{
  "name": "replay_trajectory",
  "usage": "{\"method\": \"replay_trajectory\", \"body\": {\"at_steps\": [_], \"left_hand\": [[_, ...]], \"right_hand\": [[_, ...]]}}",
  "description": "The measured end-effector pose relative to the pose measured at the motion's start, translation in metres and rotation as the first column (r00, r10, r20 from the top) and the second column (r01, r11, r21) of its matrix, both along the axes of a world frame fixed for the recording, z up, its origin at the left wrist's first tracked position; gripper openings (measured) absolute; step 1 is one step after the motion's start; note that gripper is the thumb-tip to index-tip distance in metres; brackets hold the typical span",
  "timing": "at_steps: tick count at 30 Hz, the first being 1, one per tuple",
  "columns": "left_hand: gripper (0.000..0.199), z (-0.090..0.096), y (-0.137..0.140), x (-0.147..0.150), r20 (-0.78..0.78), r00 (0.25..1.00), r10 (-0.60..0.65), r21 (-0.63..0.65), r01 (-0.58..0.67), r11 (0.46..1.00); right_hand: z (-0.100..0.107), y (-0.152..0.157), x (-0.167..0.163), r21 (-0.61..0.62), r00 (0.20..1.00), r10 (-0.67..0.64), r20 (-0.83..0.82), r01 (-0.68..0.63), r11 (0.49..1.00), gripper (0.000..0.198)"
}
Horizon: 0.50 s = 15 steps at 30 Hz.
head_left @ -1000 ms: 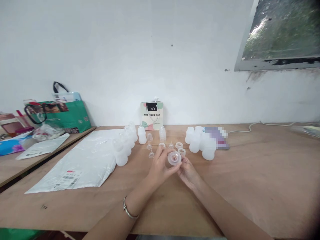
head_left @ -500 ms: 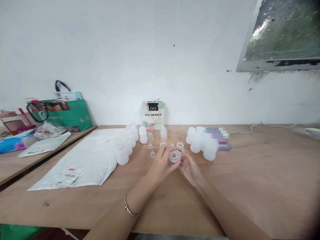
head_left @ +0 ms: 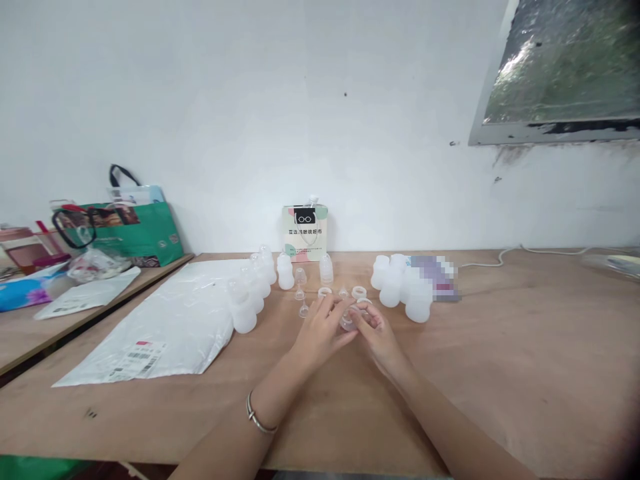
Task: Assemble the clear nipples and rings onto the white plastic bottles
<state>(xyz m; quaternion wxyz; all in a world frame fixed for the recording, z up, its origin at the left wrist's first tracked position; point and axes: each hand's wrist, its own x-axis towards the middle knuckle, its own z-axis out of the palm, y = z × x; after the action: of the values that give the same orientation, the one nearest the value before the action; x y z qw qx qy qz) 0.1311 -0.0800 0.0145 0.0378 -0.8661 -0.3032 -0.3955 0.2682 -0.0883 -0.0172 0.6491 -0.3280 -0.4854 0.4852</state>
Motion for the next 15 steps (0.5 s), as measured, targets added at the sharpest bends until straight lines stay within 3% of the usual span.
{"method": "replay_trajectory", "body": {"at_steps": [2,6,8,11,15], "left_hand": [[0.041,0.002,0.000,-0.001,0.008,1.000,-0.002,0.000,0.002,1.000],[0.036,0.007,-0.003,-0.004,0.165,0.985,-0.051,-0.049,0.060,0.997],[0.036,0.008,-0.005,-0.005,0.199,0.978,-0.070,-0.056,0.082,0.995],[0.036,0.008,-0.007,-0.004,0.224,0.970,-0.092,-0.022,0.099,0.995],[0.035,0.008,-0.010,-0.001,0.259,0.955,-0.144,0.069,0.130,0.989]], "right_hand": [[0.001,-0.001,0.000,-0.031,0.999,0.027,-0.046,-0.029,0.999,0.019],[0.006,-0.003,0.002,-0.143,0.944,0.174,-0.280,-0.220,0.965,0.021],[0.008,-0.005,0.002,-0.154,0.919,0.235,-0.317,-0.295,0.943,0.022],[0.010,-0.006,0.002,-0.118,0.913,0.270,-0.305,-0.318,0.941,0.028],[0.009,-0.005,0.003,-0.087,0.930,0.242,-0.276,-0.275,0.957,0.019]]}}
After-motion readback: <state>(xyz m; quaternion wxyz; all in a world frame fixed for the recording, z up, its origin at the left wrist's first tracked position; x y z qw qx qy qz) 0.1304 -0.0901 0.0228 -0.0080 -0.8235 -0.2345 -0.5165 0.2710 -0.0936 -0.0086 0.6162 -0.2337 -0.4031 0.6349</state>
